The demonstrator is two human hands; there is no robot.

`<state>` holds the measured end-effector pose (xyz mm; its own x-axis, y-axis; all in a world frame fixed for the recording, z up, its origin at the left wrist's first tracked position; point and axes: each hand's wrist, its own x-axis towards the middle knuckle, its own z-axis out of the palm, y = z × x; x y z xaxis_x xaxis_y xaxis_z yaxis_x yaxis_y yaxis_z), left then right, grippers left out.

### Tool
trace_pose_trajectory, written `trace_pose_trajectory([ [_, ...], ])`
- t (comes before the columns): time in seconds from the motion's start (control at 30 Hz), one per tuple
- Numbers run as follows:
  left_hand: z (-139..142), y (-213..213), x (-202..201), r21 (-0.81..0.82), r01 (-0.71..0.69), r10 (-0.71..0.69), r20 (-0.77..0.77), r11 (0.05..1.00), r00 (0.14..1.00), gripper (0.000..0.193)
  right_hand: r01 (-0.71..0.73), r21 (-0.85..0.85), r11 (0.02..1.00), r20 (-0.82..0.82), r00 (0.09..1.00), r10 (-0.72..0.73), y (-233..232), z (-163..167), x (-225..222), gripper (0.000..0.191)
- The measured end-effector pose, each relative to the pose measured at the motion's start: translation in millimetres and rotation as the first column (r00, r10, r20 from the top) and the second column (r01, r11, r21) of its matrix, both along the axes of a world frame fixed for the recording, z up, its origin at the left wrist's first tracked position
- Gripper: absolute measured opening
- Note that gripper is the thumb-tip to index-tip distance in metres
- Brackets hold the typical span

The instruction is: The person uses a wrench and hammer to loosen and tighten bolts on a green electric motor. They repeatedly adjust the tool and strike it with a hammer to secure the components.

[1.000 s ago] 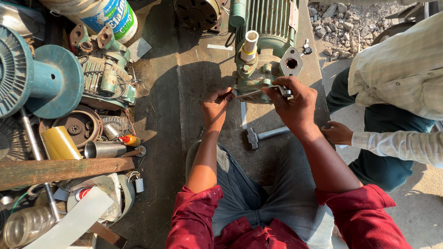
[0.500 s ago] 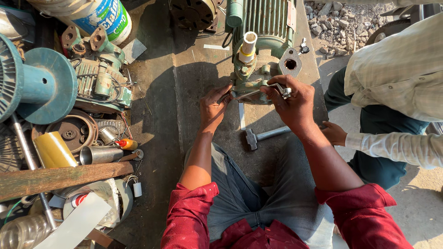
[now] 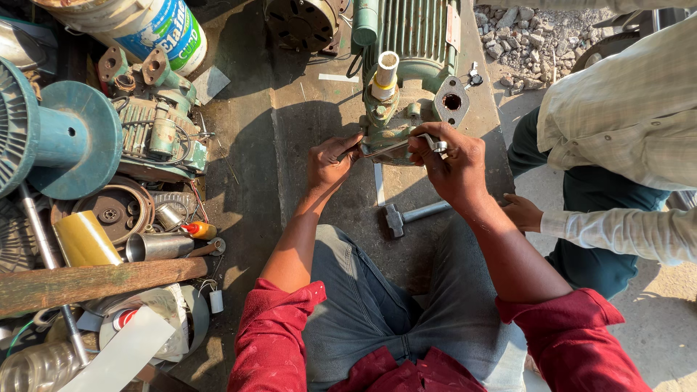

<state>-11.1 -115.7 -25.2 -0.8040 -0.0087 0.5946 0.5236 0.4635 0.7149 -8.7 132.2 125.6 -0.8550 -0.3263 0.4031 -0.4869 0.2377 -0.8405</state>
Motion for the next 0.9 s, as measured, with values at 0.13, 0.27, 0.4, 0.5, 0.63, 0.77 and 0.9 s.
trace_pose_trajectory([
  [0.13,1,-2,-1,-0.009,0.037,-0.037,0.028,0.999,0.999,0.052,-0.047,-0.003,0.999,0.019,0.999,0.047,5,-6,-4,0.013],
  [0.27,-1,-3,-1,-0.038,0.007,-0.007,0.009,0.999,1.0,0.05,-0.044,0.046,0.998,-0.109,0.993,0.048,15,-30,4,0.039],
  [0.4,0,-1,1,-0.069,-0.023,0.027,0.054,0.997,0.998,0.047,0.01,0.006,1.0,-0.02,1.0,-0.01,6,-60,21,0.04],
  [0.5,14,3,6,-0.091,-0.044,0.051,0.068,0.995,0.996,0.047,-0.008,-0.179,0.984,0.111,0.993,0.028,-11,-73,26,0.048],
  [0.63,61,13,19,-0.274,-0.126,0.124,-0.024,0.953,0.992,0.053,0.016,-0.271,0.962,0.241,0.969,0.052,-29,-69,13,0.021],
  [0.77,113,22,27,-0.013,0.172,-0.153,0.389,0.985,0.908,0.054,-0.006,-0.256,0.967,0.234,0.97,0.068,-26,-55,-2,0.009],
  [0.9,131,30,2,-0.29,0.333,-0.266,0.249,0.897,0.931,0.041,0.004,0.0,1.0,-0.046,0.999,-0.004,-10,-55,2,0.009],
])
